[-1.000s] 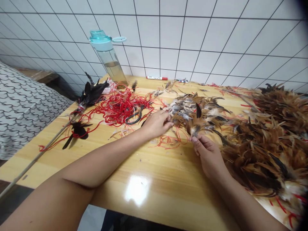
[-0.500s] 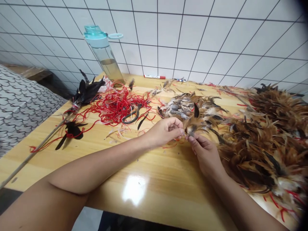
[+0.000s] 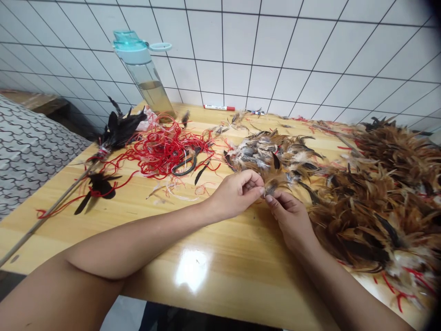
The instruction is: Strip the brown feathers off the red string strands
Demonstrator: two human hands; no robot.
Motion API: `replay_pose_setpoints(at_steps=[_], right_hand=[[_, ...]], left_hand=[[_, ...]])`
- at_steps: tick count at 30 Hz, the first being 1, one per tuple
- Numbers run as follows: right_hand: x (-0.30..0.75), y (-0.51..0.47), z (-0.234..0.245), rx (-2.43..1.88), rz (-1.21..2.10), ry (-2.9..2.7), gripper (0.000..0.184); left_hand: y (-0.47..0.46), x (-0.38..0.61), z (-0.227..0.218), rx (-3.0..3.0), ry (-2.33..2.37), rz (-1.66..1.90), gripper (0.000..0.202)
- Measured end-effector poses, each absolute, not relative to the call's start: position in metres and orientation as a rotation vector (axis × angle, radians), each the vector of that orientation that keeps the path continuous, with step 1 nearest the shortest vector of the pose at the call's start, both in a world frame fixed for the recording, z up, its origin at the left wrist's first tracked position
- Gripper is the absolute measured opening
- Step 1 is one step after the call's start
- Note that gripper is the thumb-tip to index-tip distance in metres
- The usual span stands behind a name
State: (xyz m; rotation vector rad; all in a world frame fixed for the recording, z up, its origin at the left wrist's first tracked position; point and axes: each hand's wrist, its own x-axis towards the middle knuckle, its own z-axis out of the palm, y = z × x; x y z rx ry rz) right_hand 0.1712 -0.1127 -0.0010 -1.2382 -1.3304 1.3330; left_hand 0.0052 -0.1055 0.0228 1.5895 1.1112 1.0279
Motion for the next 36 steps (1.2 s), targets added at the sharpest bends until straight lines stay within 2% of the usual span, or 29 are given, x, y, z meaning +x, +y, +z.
replay_pose_setpoints(at_steps=[17,22,29,36], right_hand=[[0.171,-0.113,-0.002,-1.223,1.34,-1.412,0.027],[0.172,-0.113,-0.002,-1.236,1.325,-1.386,0.029],[0.175,-0.112,-0.008,-1.246,1.366,-1.334,0.03],[0.177,-0.112,-0.011,-1.25,1.355,-1.355,0.03]], left_hand=[[-0.102,0.002,0.025,1.878,1.21,1.031,0.006],[-0.065,-0.041,0.018,2.094,1.496,1.186,0.013],[-0.039,-0.064,-0.009,2.483,1.523,1.005,0.029],[-0.041,-0.058,-0.009,2.571,1.496,0.933,0.02]])
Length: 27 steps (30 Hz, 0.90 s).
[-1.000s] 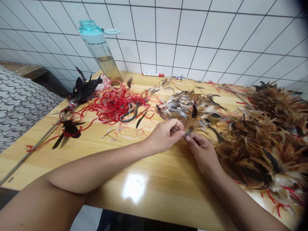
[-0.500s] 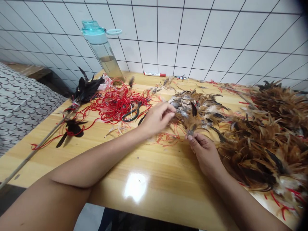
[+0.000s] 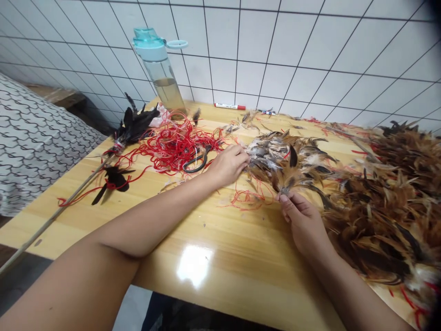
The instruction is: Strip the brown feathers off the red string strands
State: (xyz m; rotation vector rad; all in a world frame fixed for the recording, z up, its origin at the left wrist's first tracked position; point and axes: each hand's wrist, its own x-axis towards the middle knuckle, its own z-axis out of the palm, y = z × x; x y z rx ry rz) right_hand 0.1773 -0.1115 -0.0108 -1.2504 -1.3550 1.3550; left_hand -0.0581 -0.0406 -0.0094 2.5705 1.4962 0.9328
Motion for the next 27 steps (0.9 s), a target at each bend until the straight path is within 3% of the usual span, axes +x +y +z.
replay_pose_setpoints(at_steps=[5,12,19,24,27], right_hand=[[0.177,-0.112,-0.01,-1.26,1.362,-1.358,0.03],[0.176,-0.113,-0.009,-1.245,1.352,-1.37,0.028],[0.175,-0.113,-0.008,-1.248,1.313,-1.427,0.029],[0.177,-0.113,-0.01,-1.262,1.309,-1.432,0.029],[0.177,-0.112,-0.01,-1.263,1.31,-1.437,0.029]], left_hand=[[-0.044,-0.065,-0.001,2.324,1.562,1.096,0.015],[-0.041,-0.069,-0.01,2.651,1.423,0.856,0.033],[-0.037,-0.067,-0.012,2.666,1.435,0.805,0.023],[-0.044,-0.063,0.003,2.31,1.448,1.054,0.011],[-0.05,-0.058,0.014,1.921,1.426,1.087,0.014]])
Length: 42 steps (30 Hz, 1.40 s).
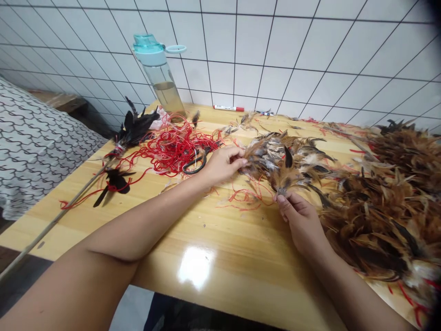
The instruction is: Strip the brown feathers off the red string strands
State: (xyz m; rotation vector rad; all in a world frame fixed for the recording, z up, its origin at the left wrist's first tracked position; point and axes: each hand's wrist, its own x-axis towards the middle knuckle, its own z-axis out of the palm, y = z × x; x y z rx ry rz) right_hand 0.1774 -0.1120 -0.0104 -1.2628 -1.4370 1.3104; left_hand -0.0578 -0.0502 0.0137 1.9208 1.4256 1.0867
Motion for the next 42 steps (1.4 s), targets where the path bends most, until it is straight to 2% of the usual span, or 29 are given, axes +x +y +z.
replay_pose_setpoints(at_steps=[6,12,22,30,42], right_hand=[[0.176,-0.112,-0.009,-1.246,1.313,-1.416,0.029],[0.175,-0.11,-0.007,-1.27,1.274,-1.38,0.031],[0.174,-0.108,-0.002,-1.262,1.36,-1.277,0.032],[0.174,-0.107,0.002,-1.27,1.461,-1.233,0.037],[0.173,-0.107,0.006,-1.238,1.494,-1.279,0.035]], left_hand=[[-0.063,-0.042,0.023,1.266,1.059,1.041,0.029],[-0.078,-0.023,0.025,1.049,0.871,0.908,0.036],[-0.098,0.006,0.024,1.092,1.013,1.103,0.013],[-0.1,0.01,0.024,1.264,1.113,1.165,0.007],[-0.105,0.013,0.009,1.515,1.213,1.226,0.006]])
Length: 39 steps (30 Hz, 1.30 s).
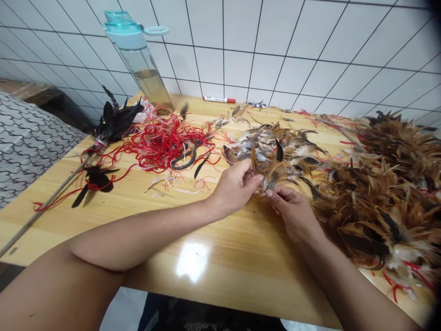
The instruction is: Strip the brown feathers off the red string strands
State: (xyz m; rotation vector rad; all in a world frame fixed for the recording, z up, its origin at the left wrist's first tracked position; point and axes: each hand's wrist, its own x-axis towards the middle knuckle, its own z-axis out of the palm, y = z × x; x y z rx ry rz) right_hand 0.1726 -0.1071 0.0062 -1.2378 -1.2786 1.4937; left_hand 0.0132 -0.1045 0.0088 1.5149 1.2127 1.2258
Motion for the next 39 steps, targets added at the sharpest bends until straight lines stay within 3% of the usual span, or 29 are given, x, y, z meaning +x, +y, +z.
replay_pose_setpoints(at_steps=[9,17,26,32,39], right_hand=[[0.176,-0.106,0.006,-1.184,1.653,-1.151,0.036],[0.175,-0.105,0.01,-1.159,1.656,-1.091,0.035],[0.174,-0.108,0.004,-1.159,1.594,-1.095,0.032],[0.174,-0.106,0.008,-1.185,1.599,-1.003,0.032],[0.174,-0.107,0.005,-1.213,1.549,-1.065,0.033]], left_hand=[[-0.101,0.009,0.018,1.322,1.113,1.177,0.019],[-0.103,0.008,0.03,1.005,1.033,0.973,0.013],[-0.096,0.003,0.025,1.054,1.072,1.054,0.011],[-0.072,-0.025,0.017,1.333,1.216,1.098,0.023],[-0.084,-0.018,0.037,1.134,0.947,1.056,0.024]])
